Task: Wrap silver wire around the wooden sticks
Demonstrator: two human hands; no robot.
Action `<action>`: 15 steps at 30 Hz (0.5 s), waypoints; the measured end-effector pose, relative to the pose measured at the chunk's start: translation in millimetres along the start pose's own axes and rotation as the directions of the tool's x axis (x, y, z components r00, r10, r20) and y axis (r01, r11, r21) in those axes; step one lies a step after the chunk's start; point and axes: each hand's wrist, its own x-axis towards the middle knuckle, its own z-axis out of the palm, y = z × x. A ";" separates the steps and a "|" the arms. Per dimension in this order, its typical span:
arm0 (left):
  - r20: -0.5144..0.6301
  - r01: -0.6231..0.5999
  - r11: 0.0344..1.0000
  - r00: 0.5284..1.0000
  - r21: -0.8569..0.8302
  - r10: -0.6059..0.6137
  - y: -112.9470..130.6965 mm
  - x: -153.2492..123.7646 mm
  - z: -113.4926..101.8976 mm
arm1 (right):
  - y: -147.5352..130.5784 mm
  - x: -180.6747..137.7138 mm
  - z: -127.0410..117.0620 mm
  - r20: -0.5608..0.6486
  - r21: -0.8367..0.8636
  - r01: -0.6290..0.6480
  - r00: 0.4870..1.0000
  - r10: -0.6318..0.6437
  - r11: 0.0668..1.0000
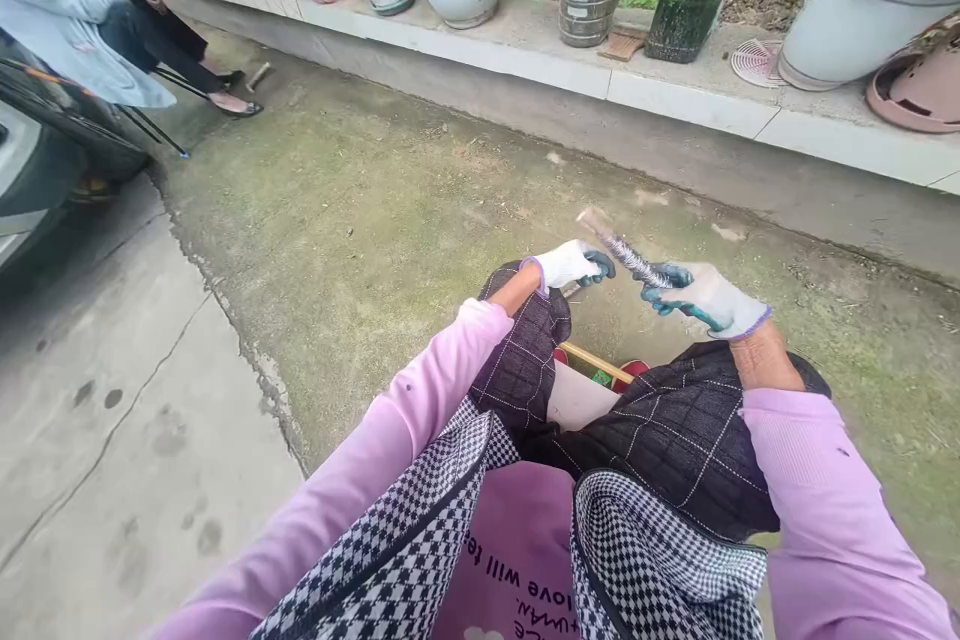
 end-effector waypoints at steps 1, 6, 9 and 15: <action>0.030 0.007 0.998 1.000 -0.061 -0.006 -0.7 0.3 2.2 | -0.8 1.8 1.7 -0.030 0.024 -0.011 0.999 0.012 1.000; 0.098 0.039 0.972 0.995 -0.232 -0.017 -1.8 2.7 8.2 | -5.5 9.8 12.2 -0.108 0.114 -0.014 0.994 0.027 0.993; 0.079 0.045 0.974 0.996 -0.224 -0.027 2.8 0.2 7.7 | -5.3 14.8 17.3 -0.095 0.172 -0.019 0.995 0.035 0.985; 0.059 0.065 0.991 0.997 -0.116 -0.059 5.4 -7.1 4.2 | 10.0 26.7 22.2 -0.120 0.264 0.042 0.993 -0.010 0.964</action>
